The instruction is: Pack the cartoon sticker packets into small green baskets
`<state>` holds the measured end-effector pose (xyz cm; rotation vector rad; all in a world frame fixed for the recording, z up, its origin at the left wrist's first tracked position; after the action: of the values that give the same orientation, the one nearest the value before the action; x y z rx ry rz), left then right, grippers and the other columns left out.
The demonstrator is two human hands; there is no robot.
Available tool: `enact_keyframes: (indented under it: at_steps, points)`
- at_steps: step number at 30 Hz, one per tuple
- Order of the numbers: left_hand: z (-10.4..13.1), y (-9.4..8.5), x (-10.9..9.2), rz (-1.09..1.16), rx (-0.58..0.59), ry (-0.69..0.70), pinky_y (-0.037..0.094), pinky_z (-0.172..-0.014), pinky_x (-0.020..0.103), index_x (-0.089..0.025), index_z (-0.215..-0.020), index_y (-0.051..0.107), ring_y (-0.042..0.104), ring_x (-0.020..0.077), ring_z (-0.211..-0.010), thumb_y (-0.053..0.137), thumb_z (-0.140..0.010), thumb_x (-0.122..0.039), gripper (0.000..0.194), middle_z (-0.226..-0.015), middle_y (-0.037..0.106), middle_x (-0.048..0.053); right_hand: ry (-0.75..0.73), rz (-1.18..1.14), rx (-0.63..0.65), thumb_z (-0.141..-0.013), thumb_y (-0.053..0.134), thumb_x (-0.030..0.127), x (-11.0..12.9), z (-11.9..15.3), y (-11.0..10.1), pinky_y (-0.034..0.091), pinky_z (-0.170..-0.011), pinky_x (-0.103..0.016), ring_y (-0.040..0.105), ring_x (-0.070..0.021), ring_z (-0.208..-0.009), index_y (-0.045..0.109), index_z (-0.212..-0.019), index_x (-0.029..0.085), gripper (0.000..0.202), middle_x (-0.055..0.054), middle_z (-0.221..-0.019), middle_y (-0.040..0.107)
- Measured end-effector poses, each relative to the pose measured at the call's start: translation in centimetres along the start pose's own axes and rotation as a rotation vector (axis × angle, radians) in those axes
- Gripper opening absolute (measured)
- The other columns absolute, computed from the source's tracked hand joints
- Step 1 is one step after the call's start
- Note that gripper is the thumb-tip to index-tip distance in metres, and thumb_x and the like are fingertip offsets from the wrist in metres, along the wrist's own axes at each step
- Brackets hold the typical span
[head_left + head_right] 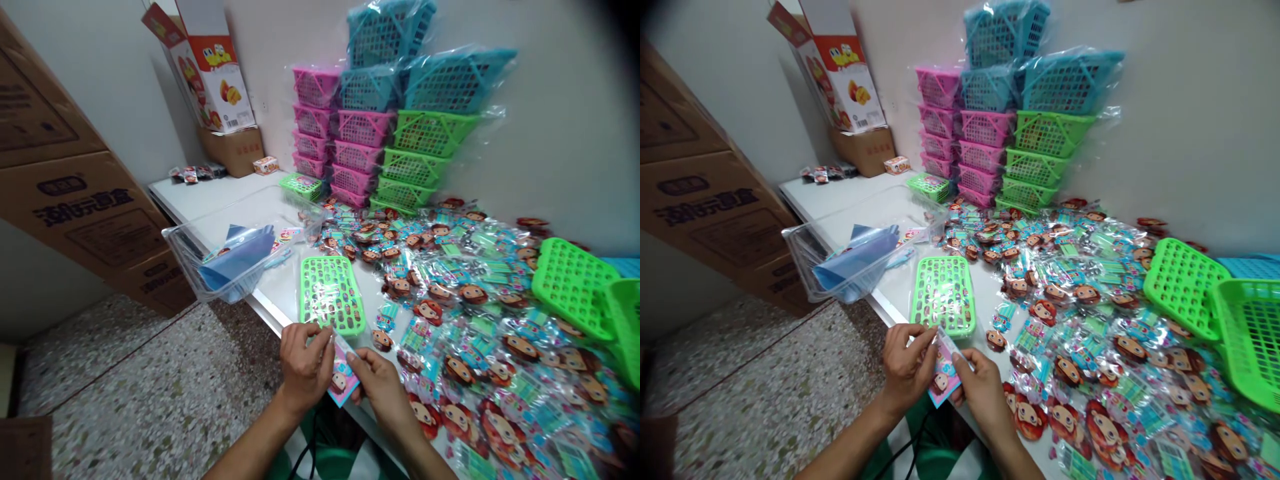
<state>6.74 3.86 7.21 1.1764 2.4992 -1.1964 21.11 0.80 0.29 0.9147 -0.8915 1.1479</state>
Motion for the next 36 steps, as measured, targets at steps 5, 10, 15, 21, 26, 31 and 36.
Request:
enact_keyframes:
  at_steps: [5, 10, 15, 21, 26, 31, 36]
  points:
    - [0.2, 0.1, 0.3, -0.025, 0.010, 0.035, 0.042, -0.075, 0.036, -0.022, -0.103, 0.063, 0.055, 0.0186, -0.081, 0.060, -0.077, -0.014, 0.028, -0.086, 0.061, 0.005, -0.063, -0.091, -0.152, -0.075, 0.063, 0.051, 0.3, -0.2, -0.8, 0.047, -0.044, -0.026, 0.054, -0.0143, -0.045, 0.061, -0.083, 0.019, 0.033, 0.004, -0.055, 0.060]
    - [0.5, 0.1, 0.4, -0.041, -0.003, 0.046, 0.042, -0.073, 0.034, -0.021, -0.106, 0.061, 0.057, 0.0179, -0.080, 0.058, -0.078, -0.013, 0.029, -0.084, 0.063, 0.005, -0.050, -0.179, -0.210, -0.074, 0.066, 0.049, 0.0, -0.4, -1.2, 0.047, -0.044, -0.026, 0.054, -0.0143, -0.045, 0.060, -0.086, 0.019, 0.033, 0.003, -0.058, 0.062]
    - [0.5, 0.3, 0.4, 0.000, -0.014, 0.033, 0.043, -0.071, 0.033, -0.020, -0.100, 0.061, 0.057, 0.0165, -0.076, 0.056, -0.080, -0.012, 0.022, -0.082, 0.064, 0.005, -0.003, -0.436, -0.157, -0.067, 0.072, 0.046, 1.7, -0.1, 0.7, 0.051, -0.052, -0.029, 0.065, -0.0210, -0.067, 0.062, -0.083, 0.017, 0.034, -0.003, -0.074, 0.069]
    - [0.1, 0.3, 0.5, 0.012, 0.014, 0.028, 0.043, -0.072, 0.033, -0.021, -0.098, 0.062, 0.058, 0.0174, -0.077, 0.056, -0.080, -0.014, 0.021, -0.080, 0.063, 0.004, -0.088, -0.507, -0.070, -0.071, 0.072, 0.035, 2.4, 0.6, 0.9, 0.054, -0.070, -0.029, 0.065, -0.0192, -0.087, 0.061, -0.093, 0.020, 0.029, -0.003, -0.097, 0.069]
    - [-0.1, 0.5, 0.3, 0.031, 0.036, 0.029, 0.042, -0.072, 0.034, -0.021, -0.098, 0.063, 0.057, 0.0176, -0.078, 0.056, -0.080, -0.013, 0.021, -0.080, 0.063, 0.004, -0.067, -0.182, -0.182, -0.070, 0.071, 0.045, 0.5, -1.6, 0.7, 0.043, -0.043, -0.020, 0.057, -0.0105, -0.046, 0.053, -0.077, 0.018, 0.033, 0.002, -0.065, 0.065]
    - [-0.1, 0.7, 0.1, 0.035, 0.052, 0.035, 0.041, -0.073, 0.035, -0.019, -0.095, 0.063, 0.055, 0.0172, -0.075, 0.056, -0.079, -0.011, 0.020, -0.077, 0.062, 0.004, -0.217, 0.220, -0.201, -0.083, 0.055, 0.047, 1.7, -1.2, 1.0, 0.038, -0.043, -0.025, 0.050, -0.0120, -0.043, 0.053, -0.068, 0.020, 0.031, 0.000, -0.059, 0.061]
    - [-0.2, 0.5, 0.3, 0.049, 0.023, 0.019, 0.040, -0.077, 0.037, -0.020, -0.098, 0.063, 0.055, 0.0176, -0.078, 0.057, -0.077, -0.011, 0.023, -0.080, 0.062, 0.004, -0.802, 0.935, -0.175, -0.086, 0.050, 0.026, 3.3, 2.8, 1.5, 0.041, -0.089, -0.045, 0.057, -0.0278, -0.101, 0.062, -0.106, 0.025, 0.023, -0.009, -0.107, 0.066]
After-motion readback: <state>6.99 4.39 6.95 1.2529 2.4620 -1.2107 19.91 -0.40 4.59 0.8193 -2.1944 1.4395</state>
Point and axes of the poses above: each hand's wrist, its own z-axis away from the middle knuckle, its own y-axis out of the palm, x = y × z, the point moved 5 cm from there along -z, towards the middle knuckle
